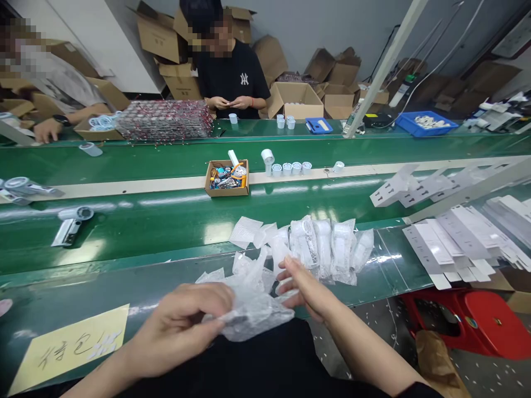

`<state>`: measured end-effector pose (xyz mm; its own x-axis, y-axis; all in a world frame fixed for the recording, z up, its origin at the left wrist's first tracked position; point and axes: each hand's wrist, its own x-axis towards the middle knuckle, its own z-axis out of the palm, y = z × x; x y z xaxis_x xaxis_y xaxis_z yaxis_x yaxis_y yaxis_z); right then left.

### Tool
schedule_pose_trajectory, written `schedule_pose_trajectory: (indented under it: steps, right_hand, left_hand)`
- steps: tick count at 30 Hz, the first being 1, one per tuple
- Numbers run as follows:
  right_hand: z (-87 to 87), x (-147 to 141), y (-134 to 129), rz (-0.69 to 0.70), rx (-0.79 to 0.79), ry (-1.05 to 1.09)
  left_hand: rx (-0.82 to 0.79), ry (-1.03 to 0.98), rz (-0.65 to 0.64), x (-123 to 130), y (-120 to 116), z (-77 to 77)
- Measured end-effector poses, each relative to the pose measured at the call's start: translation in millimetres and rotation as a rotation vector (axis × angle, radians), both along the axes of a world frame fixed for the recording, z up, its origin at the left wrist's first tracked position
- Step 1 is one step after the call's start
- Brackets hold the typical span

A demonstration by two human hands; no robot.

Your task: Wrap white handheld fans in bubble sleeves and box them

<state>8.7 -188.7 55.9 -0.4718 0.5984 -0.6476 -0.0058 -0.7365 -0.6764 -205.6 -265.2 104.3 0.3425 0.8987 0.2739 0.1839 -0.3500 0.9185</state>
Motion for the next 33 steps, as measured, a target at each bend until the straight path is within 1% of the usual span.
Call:
schedule_pose_trajectory:
  steps: [1, 2, 3, 4, 5, 6, 7, 8, 9, 10, 11, 12, 13, 15, 16, 17, 18, 20, 21, 23, 24, 25, 26, 27, 28, 29, 30, 31, 32, 33]
  right_hand:
    - [-6.1, -3, -2, 0.018, -0.125, 0.048]
    - [-10.3, -5, -4, 0.054, -0.202, 0.109]
    - [-12.8, -5, -5, 0.093, -0.22, 0.165]
    - [-13.9, -2, -4, 0.11, -0.177, 0.194]
    - [-14.2, 3, 0, 0.091, -0.083, 0.184]
    - [-14.8, 12, 6, 0.038, 0.037, 0.139]
    - [-16.5, 23, 16, -0.04, 0.163, 0.068]
    - [-20.2, 36, 28, -0.14, 0.288, -0.023]
    - [-26.4, 50, 43, -0.247, 0.407, -0.13]
    - [-35.3, 63, 57, -0.349, 0.504, -0.242]
    - [-46.4, 75, 72, -0.439, 0.58, -0.345]
    - [-59.1, 86, 85, -0.509, 0.634, -0.436]
    - [-72.3, 94, 95, -0.54, 0.672, -0.517]
    - [-95.3, 103, 108, -0.523, 0.709, -0.679]
    - [-103.2, 106, 110, -0.493, 0.716, -0.751]
    - [-107.9, 107, 111, -0.467, 0.722, -0.814]
    - [-109.3, 106, 110, -0.45, 0.732, -0.866]
    - [-103.2, 102, 106, -0.469, 0.778, -0.925]
    - [-97.0, 97, 104, -0.492, 0.794, -0.928]
    - [-82.3, 81, 97, -0.519, 0.782, -0.88]
    - [-75.0, 68, 92, -0.505, 0.761, -0.841]
    - [-68.5, 53, 86, -0.454, 0.704, -0.764]
    - [-62.9, 37, 79, -0.371, 0.616, -0.655]
    - [-58.7, 19, 71, -0.264, 0.494, -0.506]
    - [-55.8, 1, 64, -0.14, 0.271, -0.252]
    - [-54.4, -15, 57, -0.062, 0.066, -0.013]
    - [-54.5, -29, 53, -0.033, -0.084, 0.182]
    - [-55.8, -39, 50, -0.046, -0.185, 0.329]
    - [-58.2, -45, 50, -0.102, -0.215, 0.395]
    - [-60.9, -46, 52, -0.177, -0.21, 0.4]
  left_hand:
    - [0.017, 0.012, -0.108, 10, 4, -1.2]
    - [0.03, 0.032, -0.228, 19, 9, -3.6]
    - [0.033, 0.046, -0.346, 25, 14, -7.1]
    - [0.017, 0.044, -0.445, 29, 20, -12.3]
    - [-0.024, 0.028, -0.506, 28, 29, -19.5]
    - [-0.086, 0.015, -0.496, 23, 39, -29.1]
    - [-0.156, 0.032, -0.4, 15, 51, -41.4]
    - [-0.226, 0.086, -0.257, 6, 64, -56.5]
    - [-0.27, 0.197, -0.017, -5, 77, -74.1]
    - [-0.292, 0.373, 0.232, -14, 91, -93.6]
    - [-0.321, 0.571, 0.361, -21, 103, -114.1]
    - [-0.357, 0.719, 0.433, -26, 113, -134.4]
    - [-0.387, 0.785, 0.477, -28, 120, -153.4]
    - [-0.423, 0.839, 0.511, -29, 128, -184.0]
    - [-0.427, 0.833, 0.528, -29, 129, -194.5]
    - [-0.424, 0.826, 0.549, -30, 130, -201.3]
    - [-0.415, 0.815, 0.573, -32, 129, -204.7]
    - [-0.392, 0.776, 0.632, -42, 128, -201.8]
    - [-0.382, 0.763, 0.664, -47, 128, -196.2]
    - [-0.367, 0.671, 0.773, -54, 128, -177.8]
    - [-0.355, 0.559, 0.843, -54, 128, -165.9]
    - [-0.336, 0.393, 0.903, -50, 126, -152.8]
    - [-0.313, 0.185, 0.936, -43, 123, -139.0]
    - [-0.294, -0.038, 0.93, -34, 118, -125.3]
    - [-0.287, -0.243, 0.883, -23, 111, -112.4]
    - [-0.3, -0.398, 0.803, -12, 103, -101.1]
    - [-0.332, -0.509, 0.71, -2, 93, -92.0]
    - [-0.377, -0.581, 0.615, 5, 84, -85.7]
    - [-0.43, -0.621, 0.52, 9, 76, -82.8]
    - [-0.489, -0.634, 0.413, 9, 71, -83.2]
